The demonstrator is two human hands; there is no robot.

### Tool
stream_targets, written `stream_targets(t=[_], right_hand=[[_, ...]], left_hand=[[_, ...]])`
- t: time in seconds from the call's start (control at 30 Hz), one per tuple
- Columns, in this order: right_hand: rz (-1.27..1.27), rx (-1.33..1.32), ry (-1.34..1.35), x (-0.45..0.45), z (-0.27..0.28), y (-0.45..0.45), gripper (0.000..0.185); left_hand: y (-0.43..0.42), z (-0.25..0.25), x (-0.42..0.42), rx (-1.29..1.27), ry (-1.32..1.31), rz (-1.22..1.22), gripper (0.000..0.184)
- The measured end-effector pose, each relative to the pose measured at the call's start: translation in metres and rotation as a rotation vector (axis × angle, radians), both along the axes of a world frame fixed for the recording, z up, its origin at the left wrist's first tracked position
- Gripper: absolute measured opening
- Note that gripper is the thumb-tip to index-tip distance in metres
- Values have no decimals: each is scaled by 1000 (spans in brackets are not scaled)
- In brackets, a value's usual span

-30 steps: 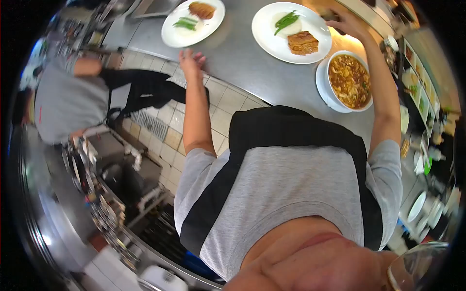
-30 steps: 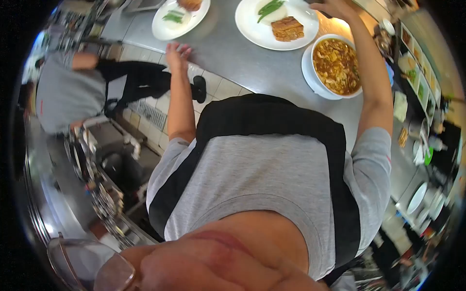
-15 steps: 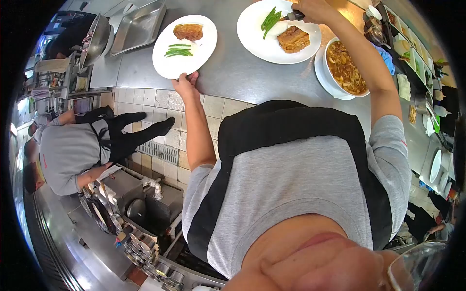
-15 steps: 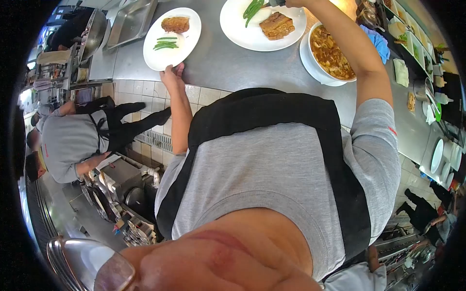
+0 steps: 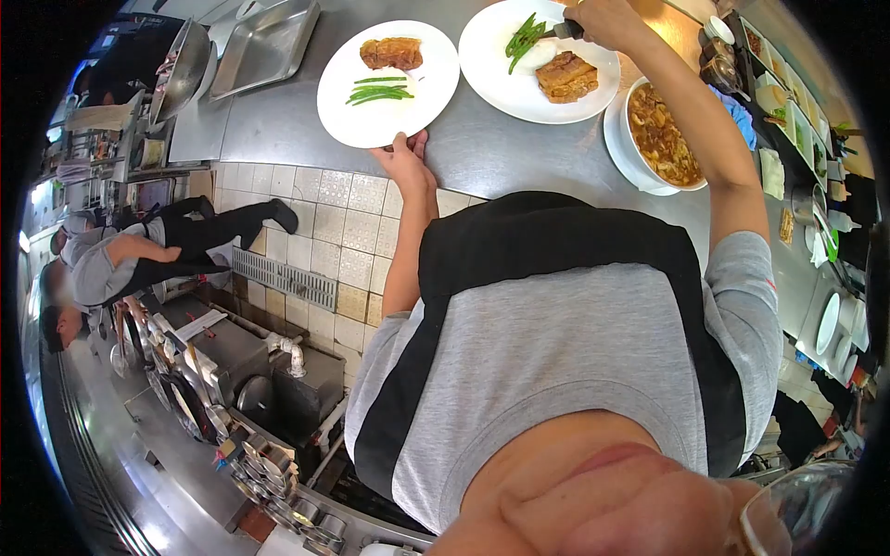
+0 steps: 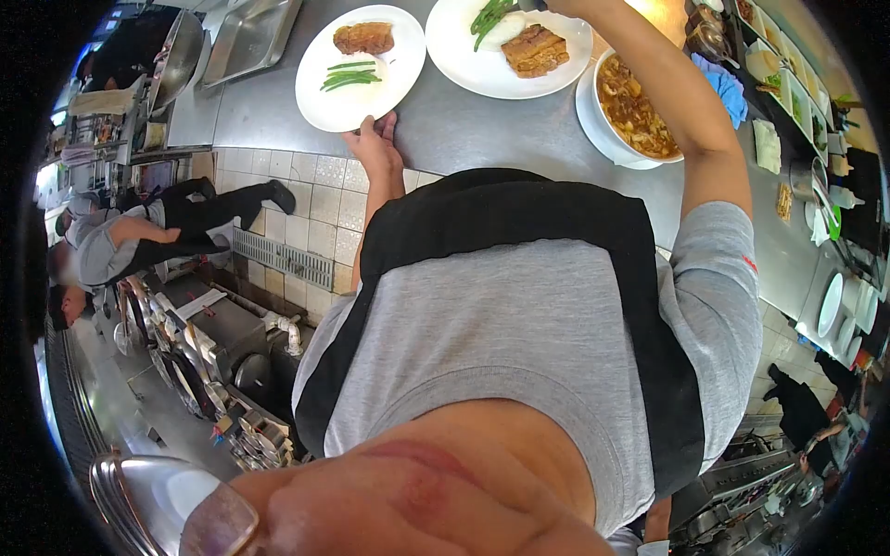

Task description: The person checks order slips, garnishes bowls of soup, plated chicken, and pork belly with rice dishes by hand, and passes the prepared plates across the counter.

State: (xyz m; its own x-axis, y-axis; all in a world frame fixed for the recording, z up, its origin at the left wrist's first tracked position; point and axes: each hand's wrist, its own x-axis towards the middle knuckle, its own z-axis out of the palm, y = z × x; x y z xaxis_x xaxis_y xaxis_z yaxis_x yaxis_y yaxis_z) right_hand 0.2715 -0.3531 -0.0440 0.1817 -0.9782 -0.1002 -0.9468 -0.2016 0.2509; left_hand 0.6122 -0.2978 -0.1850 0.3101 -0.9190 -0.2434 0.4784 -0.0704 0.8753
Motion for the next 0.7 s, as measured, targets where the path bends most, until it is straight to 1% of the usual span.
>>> stream_targets(t=[0.07,0.17,0.27,0.33,0.37,0.4,0.43,0.53,0.6,0.63,0.7], right_hand=[[-27,91,-69,5,3,2,20],[34,133,-255,-9,-7,-1,24],[27,164,-474,-42,-47,-25,56],[140,121,-850,-57,-72,-37,55],[36,234,-830,-37,-43,-29,55],[16,239,-906,-27,-39,-29,56],[-13,244,-980,-20,-39,-31,56],[162,234,-1198,20,-35,-39,56],[194,164,-1208,75,4,-20,37],[207,127,-1213,97,18,-15,28],[316,188,-1156,116,-5,-37,30]], left_hand=[[1,-2,2,-21,3,-21,54],[8,4,7,-21,34,-103,55],[6,-1,29,-13,17,-62,64],[-2,-10,46,-52,-72,43,69],[-7,-16,55,-66,-118,99,72],[-13,-22,62,-98,-162,122,74],[-18,-23,66,-120,-220,173,69],[-28,-18,67,-206,-468,255,64],[-30,-18,63,-256,-670,302,62],[-30,-18,61,-254,-702,300,61],[-29,-18,56,-250,-767,293,60]])
